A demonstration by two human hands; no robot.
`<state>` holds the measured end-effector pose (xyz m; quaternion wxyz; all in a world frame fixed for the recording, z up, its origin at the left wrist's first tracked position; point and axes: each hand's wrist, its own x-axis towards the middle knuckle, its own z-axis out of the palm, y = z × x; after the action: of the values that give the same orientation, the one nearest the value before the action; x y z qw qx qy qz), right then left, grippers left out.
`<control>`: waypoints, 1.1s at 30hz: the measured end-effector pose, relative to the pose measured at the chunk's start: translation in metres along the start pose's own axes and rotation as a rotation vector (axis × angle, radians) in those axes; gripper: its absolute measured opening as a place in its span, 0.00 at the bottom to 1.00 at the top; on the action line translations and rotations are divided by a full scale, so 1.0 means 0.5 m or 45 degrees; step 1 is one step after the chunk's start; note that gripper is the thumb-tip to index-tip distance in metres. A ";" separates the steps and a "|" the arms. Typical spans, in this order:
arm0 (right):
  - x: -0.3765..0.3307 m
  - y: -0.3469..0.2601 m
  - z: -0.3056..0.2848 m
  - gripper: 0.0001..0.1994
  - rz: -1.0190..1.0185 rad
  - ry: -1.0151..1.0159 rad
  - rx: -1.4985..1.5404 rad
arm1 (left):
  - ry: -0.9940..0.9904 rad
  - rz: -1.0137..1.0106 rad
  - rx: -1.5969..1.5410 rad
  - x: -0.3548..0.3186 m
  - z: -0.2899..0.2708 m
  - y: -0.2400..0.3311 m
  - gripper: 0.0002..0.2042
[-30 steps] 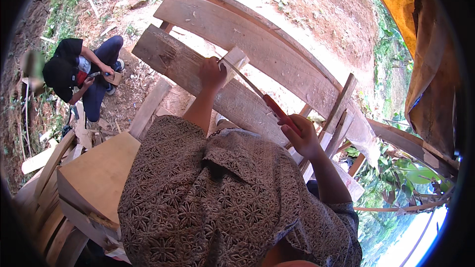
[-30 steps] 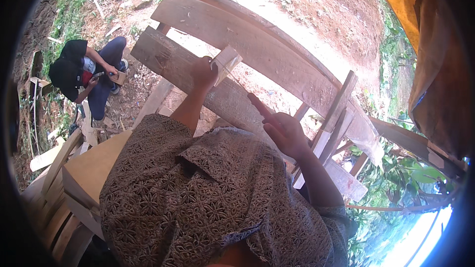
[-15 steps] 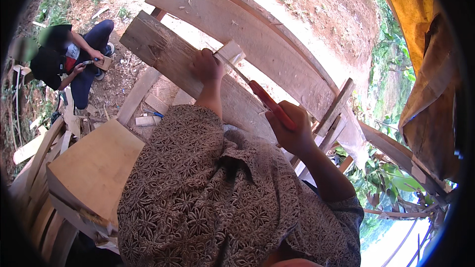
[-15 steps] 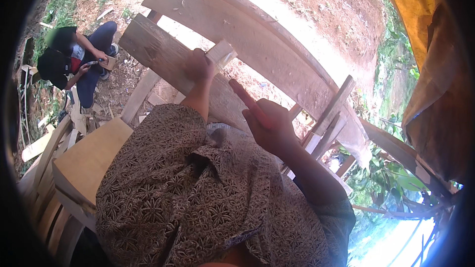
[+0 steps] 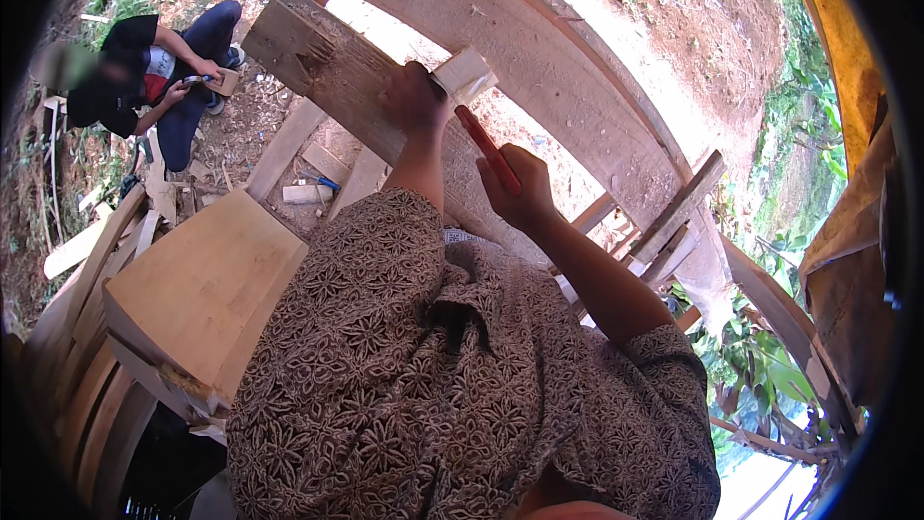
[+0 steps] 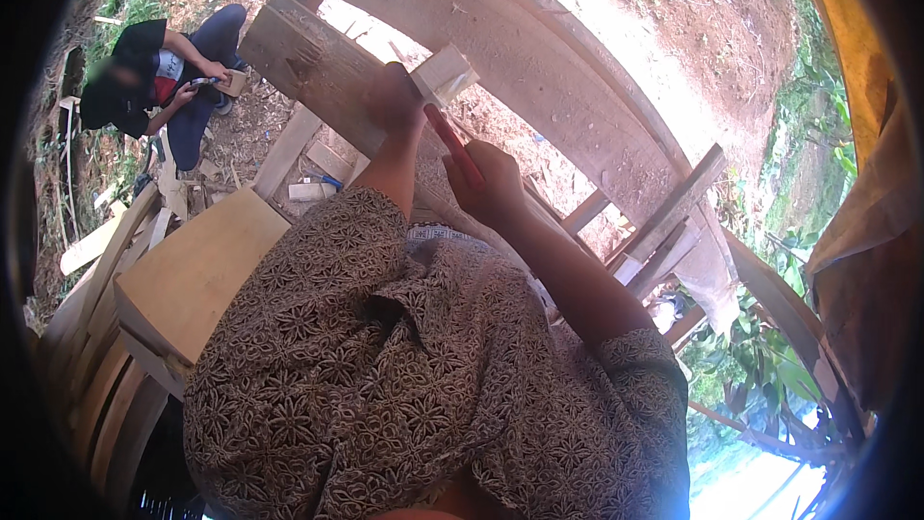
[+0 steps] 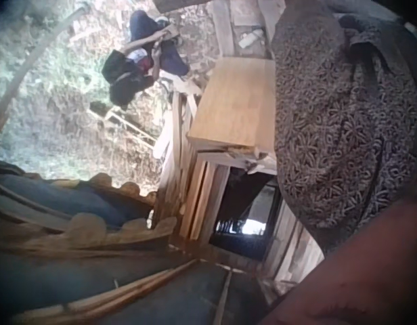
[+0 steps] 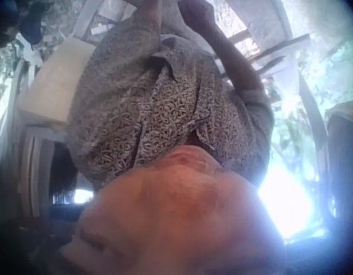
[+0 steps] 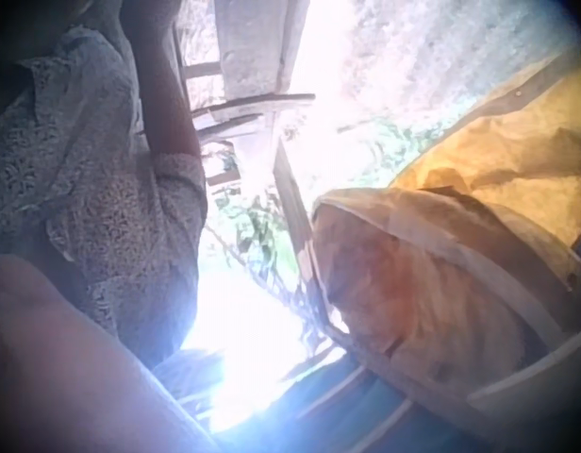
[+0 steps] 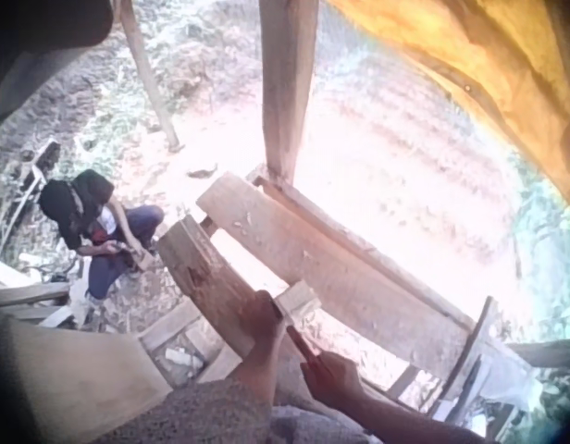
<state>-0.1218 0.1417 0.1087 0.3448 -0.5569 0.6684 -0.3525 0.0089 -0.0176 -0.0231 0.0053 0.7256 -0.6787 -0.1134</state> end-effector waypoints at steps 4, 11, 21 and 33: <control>-0.084 0.095 0.040 0.12 -0.039 -0.013 0.129 | 0.151 0.085 0.012 -0.012 0.013 -0.007 0.17; -0.104 0.154 0.052 0.13 -0.131 0.081 0.056 | 0.275 0.118 0.007 -0.023 0.019 0.003 0.14; -0.117 0.239 0.001 0.13 0.066 -0.044 0.096 | 0.475 0.175 -0.313 0.003 0.086 -0.047 0.09; -0.045 0.111 -0.043 0.16 0.118 -0.187 0.089 | 0.239 0.056 0.188 -0.001 0.117 -0.073 0.11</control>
<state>-0.1646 0.1732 0.0736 0.4280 -0.5375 0.6535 -0.3176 0.0347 -0.0058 -0.0857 0.0177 0.7163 -0.6975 0.0056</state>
